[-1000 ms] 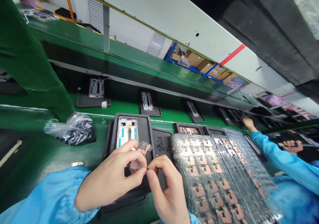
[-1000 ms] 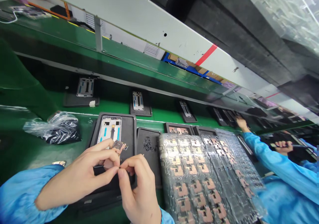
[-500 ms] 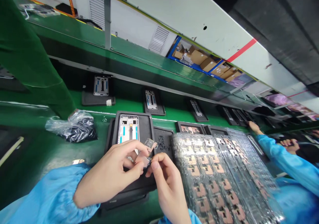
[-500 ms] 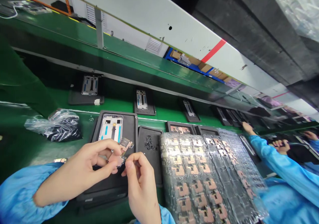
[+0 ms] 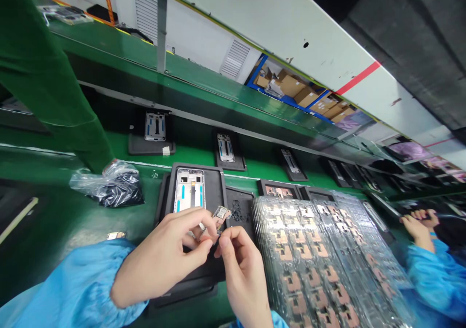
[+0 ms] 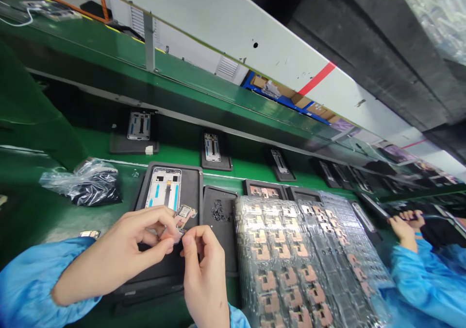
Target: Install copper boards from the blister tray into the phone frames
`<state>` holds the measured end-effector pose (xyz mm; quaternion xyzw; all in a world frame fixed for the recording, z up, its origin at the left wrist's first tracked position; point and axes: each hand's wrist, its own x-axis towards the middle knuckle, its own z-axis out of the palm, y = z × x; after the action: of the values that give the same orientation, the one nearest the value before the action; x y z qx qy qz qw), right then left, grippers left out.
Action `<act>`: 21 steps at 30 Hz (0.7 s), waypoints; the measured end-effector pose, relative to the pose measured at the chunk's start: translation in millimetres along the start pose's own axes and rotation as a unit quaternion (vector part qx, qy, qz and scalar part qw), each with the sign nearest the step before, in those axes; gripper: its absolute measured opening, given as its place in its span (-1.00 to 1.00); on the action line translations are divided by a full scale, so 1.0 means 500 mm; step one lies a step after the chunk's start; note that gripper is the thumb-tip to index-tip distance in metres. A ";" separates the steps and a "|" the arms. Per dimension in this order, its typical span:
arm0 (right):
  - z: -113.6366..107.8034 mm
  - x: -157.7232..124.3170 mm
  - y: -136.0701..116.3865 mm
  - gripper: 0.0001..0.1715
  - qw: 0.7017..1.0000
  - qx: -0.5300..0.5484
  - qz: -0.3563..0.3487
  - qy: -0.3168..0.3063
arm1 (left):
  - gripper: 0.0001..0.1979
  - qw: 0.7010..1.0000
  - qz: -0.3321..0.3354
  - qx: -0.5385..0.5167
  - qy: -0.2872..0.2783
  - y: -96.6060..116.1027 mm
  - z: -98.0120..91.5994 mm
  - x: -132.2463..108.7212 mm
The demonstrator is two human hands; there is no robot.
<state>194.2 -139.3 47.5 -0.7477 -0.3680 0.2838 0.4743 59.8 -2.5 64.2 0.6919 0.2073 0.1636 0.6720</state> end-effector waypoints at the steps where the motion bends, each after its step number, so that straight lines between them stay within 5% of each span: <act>1: 0.001 0.000 0.000 -0.55 1.000 -0.005 -0.004 0.004 | -0.90 1.000 0.002 -0.002 -0.002 0.000 0.000 -0.001; 10: 0.009 -0.002 0.007 -0.64 0.993 -0.070 -0.091 0.029 | -0.94 0.999 -0.037 -0.012 -0.004 -0.004 0.001 0.004; 17: -0.008 0.005 0.009 -0.49 0.994 0.097 0.006 -0.055 | -0.80 0.988 -0.103 -0.114 -0.030 -0.024 0.002 0.020; 21: -0.010 0.009 0.007 -0.54 0.996 0.081 -0.003 -0.044 | -0.83 0.988 -0.109 -0.106 -0.032 -0.022 -0.001 0.021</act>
<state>201.7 -139.2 45.7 -0.6923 -0.3664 0.3443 0.5177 67.8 3.1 52.5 0.5949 0.2416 0.0880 0.7616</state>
